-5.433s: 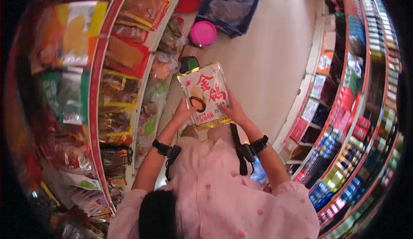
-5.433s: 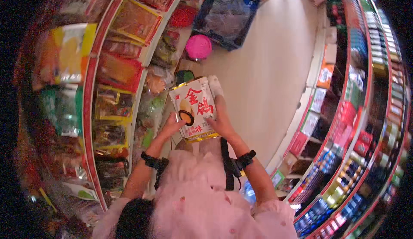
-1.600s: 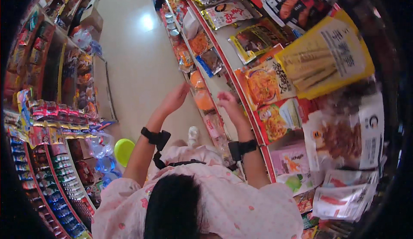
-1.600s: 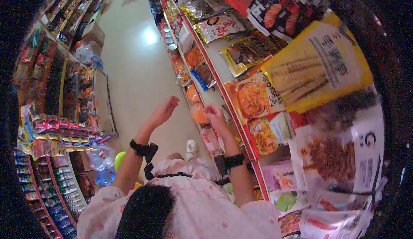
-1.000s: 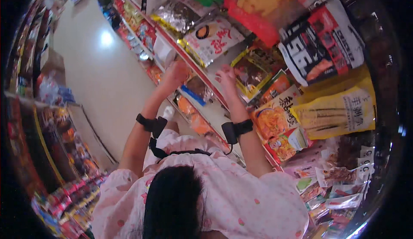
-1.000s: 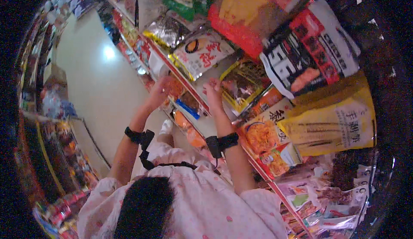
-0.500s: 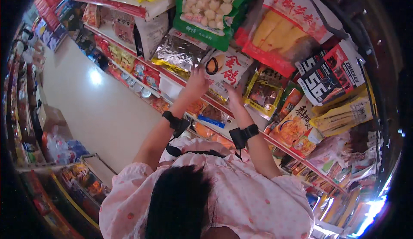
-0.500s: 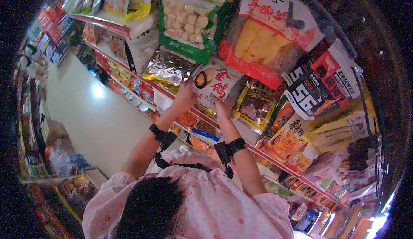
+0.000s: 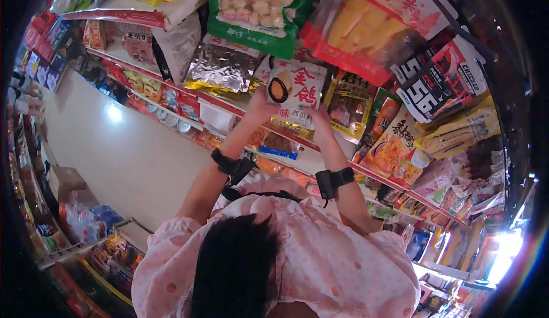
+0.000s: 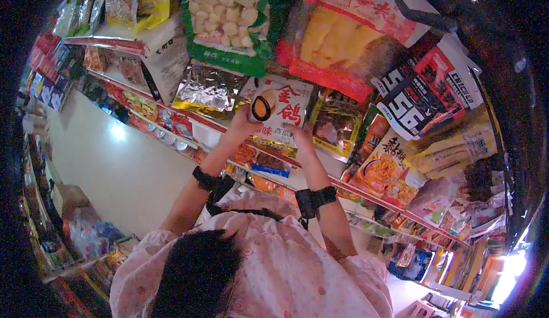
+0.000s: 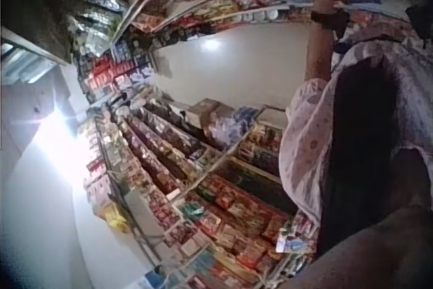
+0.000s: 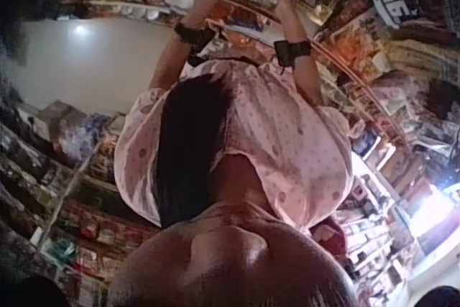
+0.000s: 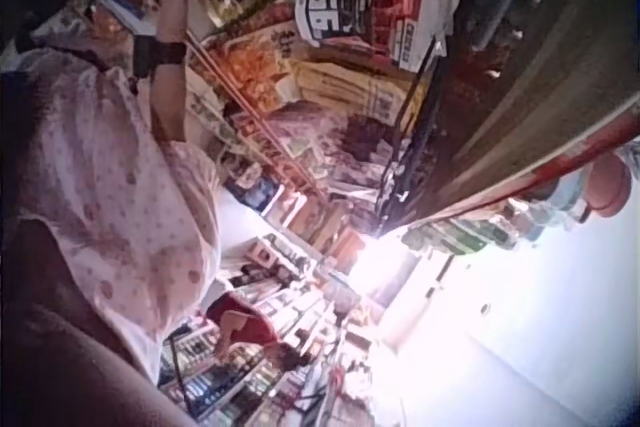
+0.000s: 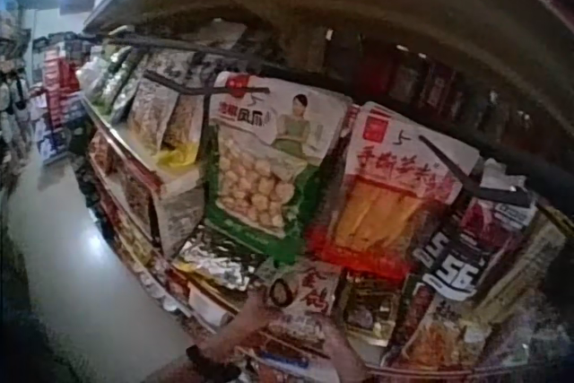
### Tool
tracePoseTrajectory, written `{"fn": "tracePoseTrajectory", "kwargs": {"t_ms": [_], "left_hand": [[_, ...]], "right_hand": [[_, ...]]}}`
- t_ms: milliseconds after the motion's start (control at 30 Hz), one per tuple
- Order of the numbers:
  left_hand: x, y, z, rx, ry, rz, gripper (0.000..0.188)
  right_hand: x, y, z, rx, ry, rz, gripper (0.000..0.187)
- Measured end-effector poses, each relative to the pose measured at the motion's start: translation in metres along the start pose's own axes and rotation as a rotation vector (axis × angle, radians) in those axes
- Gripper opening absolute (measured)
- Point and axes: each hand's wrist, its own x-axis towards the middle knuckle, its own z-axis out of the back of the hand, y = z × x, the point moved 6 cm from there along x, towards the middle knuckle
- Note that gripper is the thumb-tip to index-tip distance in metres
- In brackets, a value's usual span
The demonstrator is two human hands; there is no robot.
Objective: Organizing and tidying snack packages on grocery store shelves.
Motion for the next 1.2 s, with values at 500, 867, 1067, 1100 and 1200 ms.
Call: {"fn": "tracePoseTrajectory", "kwargs": {"t_ms": [500, 867, 1067, 1100, 1200], "left_hand": [[0.085, -0.016, 0.027, 0.033, 0.048, -0.123, 0.028], [0.088, -0.02, 0.002, 0.362, 0.071, -0.11, 0.038], [0.1, 0.01, 0.003, 0.072, 0.208, 0.031, 0.051], [0.097, 0.01, -0.002, 0.112, 0.235, 0.067, 0.054], [0.097, 0.044, 0.006, 0.367, 0.218, 0.062, 0.068]], "right_hand": [[0.044, 0.004, 0.044, 0.259, -0.335, 0.043, 0.033], [0.07, -0.004, 0.021, 0.152, -0.152, 0.221, 0.037], [0.048, 0.02, -0.001, -0.245, -0.198, 0.349, 0.037], [0.052, 0.015, 0.006, -0.25, -0.201, 0.354, 0.037], [0.052, 0.016, 0.003, -1.07, -0.576, 0.529, 0.043]]}}
